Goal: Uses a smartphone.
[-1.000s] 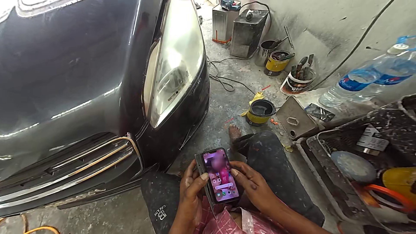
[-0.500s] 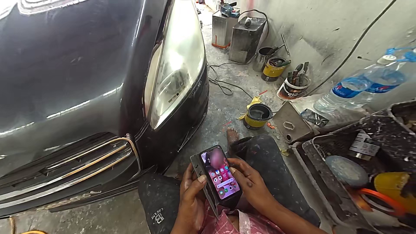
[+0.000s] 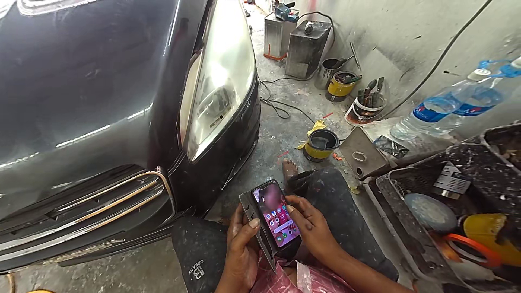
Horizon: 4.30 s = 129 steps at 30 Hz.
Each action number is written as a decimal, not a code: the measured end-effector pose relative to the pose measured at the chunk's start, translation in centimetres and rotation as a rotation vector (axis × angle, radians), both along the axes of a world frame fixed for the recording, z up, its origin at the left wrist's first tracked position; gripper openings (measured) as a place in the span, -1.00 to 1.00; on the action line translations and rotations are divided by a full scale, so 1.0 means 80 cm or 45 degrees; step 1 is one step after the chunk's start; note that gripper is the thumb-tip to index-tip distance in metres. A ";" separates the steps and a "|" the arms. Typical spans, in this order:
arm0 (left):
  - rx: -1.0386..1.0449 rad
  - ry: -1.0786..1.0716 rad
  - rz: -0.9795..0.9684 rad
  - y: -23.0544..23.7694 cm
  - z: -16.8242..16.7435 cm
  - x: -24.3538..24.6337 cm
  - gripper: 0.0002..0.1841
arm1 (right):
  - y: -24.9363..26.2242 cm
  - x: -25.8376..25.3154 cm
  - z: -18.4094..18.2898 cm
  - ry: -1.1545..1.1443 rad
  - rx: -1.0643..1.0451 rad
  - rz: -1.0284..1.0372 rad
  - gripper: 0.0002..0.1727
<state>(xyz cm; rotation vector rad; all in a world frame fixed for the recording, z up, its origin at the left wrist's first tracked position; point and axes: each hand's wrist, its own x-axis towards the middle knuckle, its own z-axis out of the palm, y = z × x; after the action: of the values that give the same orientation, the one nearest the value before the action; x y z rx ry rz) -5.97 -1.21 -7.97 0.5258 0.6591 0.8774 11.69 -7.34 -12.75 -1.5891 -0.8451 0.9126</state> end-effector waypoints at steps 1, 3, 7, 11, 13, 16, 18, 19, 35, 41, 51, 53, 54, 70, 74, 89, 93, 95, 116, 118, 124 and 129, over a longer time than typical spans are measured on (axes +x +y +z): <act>0.003 -0.006 -0.003 0.000 0.000 0.000 -0.14 | 0.000 -0.001 0.000 -0.004 0.004 -0.007 -0.63; -0.006 -0.011 0.002 0.000 0.001 0.002 -0.12 | 0.000 -0.003 -0.003 -0.016 0.011 -0.016 -0.62; -0.020 -0.015 0.002 -0.003 -0.003 0.002 -0.14 | -0.006 -0.014 -0.007 -0.151 -0.067 0.019 -0.38; -0.009 -0.006 0.000 -0.003 -0.006 0.000 -0.16 | -0.010 -0.018 -0.004 -0.197 -0.048 0.036 -0.20; -0.015 -0.005 0.004 -0.003 -0.007 0.000 -0.15 | -0.010 -0.015 -0.007 -0.182 -0.001 0.040 -0.41; -0.031 0.003 0.005 -0.005 -0.006 0.002 -0.13 | -0.009 -0.014 -0.011 -0.204 -0.026 -0.002 -0.56; -0.035 0.007 0.012 -0.006 -0.006 0.003 -0.13 | -0.011 -0.015 -0.013 -0.292 -0.060 0.014 -0.49; -0.038 0.018 0.017 -0.006 -0.006 0.004 -0.12 | -0.012 -0.017 -0.012 -0.343 -0.089 0.030 -0.38; -0.009 -0.007 0.005 -0.008 -0.010 0.005 -0.09 | -0.014 -0.019 -0.015 -0.319 -0.057 0.022 -0.26; 0.054 0.057 -0.018 -0.009 -0.010 0.000 -0.02 | -0.007 -0.013 -0.003 -0.079 -0.026 0.012 -0.40; 0.335 0.128 -0.131 -0.006 -0.014 0.002 0.11 | 0.026 -0.002 0.033 0.284 -0.286 -0.028 -0.40; 0.377 0.130 -0.146 -0.005 -0.015 0.003 0.12 | 0.029 -0.004 0.034 0.285 -0.285 -0.025 -0.37; 0.389 0.133 -0.150 -0.005 -0.015 0.003 0.13 | 0.030 -0.004 0.033 0.278 -0.281 -0.023 -0.36; 0.137 0.117 -0.007 0.013 -0.021 -0.027 -0.10 | 0.014 -0.003 0.027 0.440 -0.153 0.165 -0.63; 0.102 0.115 0.029 0.015 -0.021 -0.034 -0.11 | 0.016 -0.005 0.031 0.421 -0.153 0.226 -0.59; 0.065 0.161 0.031 0.010 0.004 -0.028 -0.16 | 0.006 0.005 0.033 0.420 -0.143 0.324 -0.51; 0.046 0.114 0.011 0.011 0.004 -0.027 -0.16 | 0.004 0.008 0.031 0.440 -0.165 0.309 -0.54; 0.046 0.118 0.009 0.011 0.005 -0.028 -0.17 | 0.004 0.007 0.031 0.455 -0.175 0.294 -0.56; -0.015 0.090 0.052 0.017 -0.006 -0.037 -0.19 | 0.012 -0.008 0.030 0.483 -0.185 0.285 -0.53; -0.019 0.082 0.057 0.017 -0.007 -0.038 -0.19 | 0.012 -0.009 0.029 0.479 -0.190 0.280 -0.53; -0.025 0.137 0.056 0.015 -0.006 -0.037 -0.25 | 0.011 -0.011 0.024 0.485 -0.215 0.251 -0.57; -0.023 0.139 0.051 0.014 -0.007 -0.038 -0.24 | 0.012 -0.013 0.025 0.498 -0.221 0.213 -0.64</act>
<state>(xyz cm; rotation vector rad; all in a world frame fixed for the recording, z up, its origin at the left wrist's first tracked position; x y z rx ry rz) -8.97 -0.06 -8.54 0.5489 0.7786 0.8840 10.66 -6.39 -10.76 -1.4309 -0.6396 1.3949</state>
